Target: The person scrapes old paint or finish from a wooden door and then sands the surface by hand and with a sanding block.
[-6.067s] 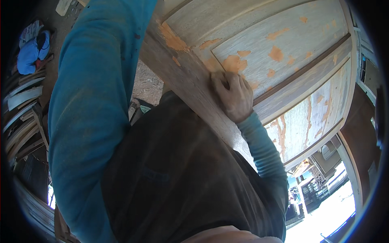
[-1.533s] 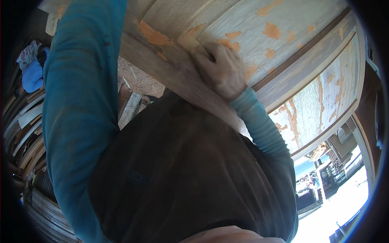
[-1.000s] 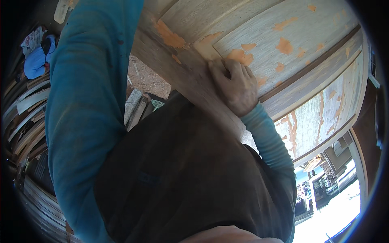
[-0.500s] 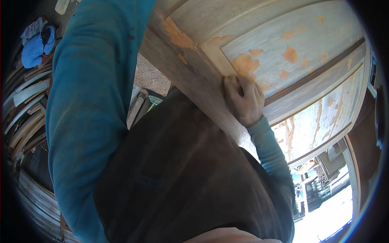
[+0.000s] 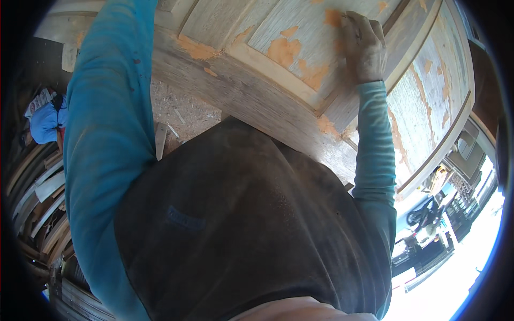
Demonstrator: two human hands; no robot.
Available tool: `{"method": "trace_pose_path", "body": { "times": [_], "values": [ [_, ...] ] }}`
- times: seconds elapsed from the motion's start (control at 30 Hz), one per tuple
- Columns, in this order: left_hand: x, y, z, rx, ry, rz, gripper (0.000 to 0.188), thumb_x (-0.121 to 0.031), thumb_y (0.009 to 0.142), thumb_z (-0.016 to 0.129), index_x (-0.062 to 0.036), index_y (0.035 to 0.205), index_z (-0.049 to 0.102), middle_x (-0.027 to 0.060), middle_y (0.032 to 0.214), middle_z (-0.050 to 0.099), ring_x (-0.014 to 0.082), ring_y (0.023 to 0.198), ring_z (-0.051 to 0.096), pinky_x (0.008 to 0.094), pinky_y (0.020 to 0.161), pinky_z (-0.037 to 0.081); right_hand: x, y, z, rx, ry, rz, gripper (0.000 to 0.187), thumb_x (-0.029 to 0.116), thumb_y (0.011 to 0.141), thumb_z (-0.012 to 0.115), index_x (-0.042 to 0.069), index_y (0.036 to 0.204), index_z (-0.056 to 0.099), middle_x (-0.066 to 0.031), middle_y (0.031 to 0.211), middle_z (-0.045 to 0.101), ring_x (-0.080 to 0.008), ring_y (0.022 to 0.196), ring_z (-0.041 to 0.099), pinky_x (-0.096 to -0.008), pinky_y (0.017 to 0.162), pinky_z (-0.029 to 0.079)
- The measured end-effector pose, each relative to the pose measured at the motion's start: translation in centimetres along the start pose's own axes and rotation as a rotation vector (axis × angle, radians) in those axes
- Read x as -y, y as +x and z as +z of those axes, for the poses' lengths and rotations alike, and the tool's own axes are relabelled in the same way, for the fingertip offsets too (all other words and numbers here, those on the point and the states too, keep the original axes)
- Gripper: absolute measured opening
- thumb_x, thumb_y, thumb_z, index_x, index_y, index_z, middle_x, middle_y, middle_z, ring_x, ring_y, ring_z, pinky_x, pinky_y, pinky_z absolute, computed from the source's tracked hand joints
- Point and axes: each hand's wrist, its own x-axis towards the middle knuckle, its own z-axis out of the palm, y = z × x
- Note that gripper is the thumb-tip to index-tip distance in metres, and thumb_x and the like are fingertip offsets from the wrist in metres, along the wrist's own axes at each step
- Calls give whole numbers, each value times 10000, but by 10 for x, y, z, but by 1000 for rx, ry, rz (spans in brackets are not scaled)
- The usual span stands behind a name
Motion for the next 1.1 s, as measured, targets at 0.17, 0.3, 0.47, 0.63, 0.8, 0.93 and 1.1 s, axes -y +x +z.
{"method": "trace_pose_path", "body": {
  "times": [0.17,0.3,0.47,0.63,0.8,0.93,1.1],
  "values": [
    [-14,-41,-60,55,-356,-30,321,-294,1005,643,-43,1205,646,162,1032,694,310,921,673,428,805,555,32,-15,-43,-114,82,77,527,266,857,825,161,1347,662,-148,1188,619,-295,1007,637,-405,865,562],
    [-107,-194,-140,505,-613,-101,334,-279,960,701,-64,1216,691,113,1143,719,232,1024,686,369,940,542,59,-52,-81,-209,90,-13,653,186,787,869,165,1395,632,-143,1185,598,-254,1002,611,-407,881,538],
    [-173,-321,-219,831,-609,427,292,-207,907,765,-27,1125,694,164,1041,727,341,938,725,413,819,580,99,-97,-113,73,-18,-205,484,149,806,775,179,1277,667,-55,1108,617,-225,985,626,-377,850,507],
    [-191,-370,-217,876,-763,454,329,-193,882,796,-15,1132,677,172,1053,723,346,947,722,410,824,579,98,-147,-103,352,58,-115,296,117,811,714,115,1101,656,-56,984,609,-233,887,656,-379,755,528],
    [-200,-348,-219,1076,-1135,497,479,-308,884,825,-10,1217,655,194,1131,709,316,1002,710,394,859,572,100,-149,-93,195,69,29,210,74,824,718,89,1022,648,-65,968,650,-248,859,683,-386,707,557],
    [-176,-319,-198,672,-943,558,501,-311,888,818,-26,1260,643,179,1156,693,306,1006,696,395,873,569,88,-146,-74,62,391,316,187,125,871,812,40,1006,714,-108,1024,698,-254,841,712,-343,705,575],
    [-116,-305,-152,437,-634,486,423,-236,909,784,-38,1254,643,161,1148,689,314,1012,697,404,872,571,82,-155,-50,102,444,359,181,182,906,791,44,1011,741,-124,1034,684,-264,899,697,-363,776,570]
  ]
}}
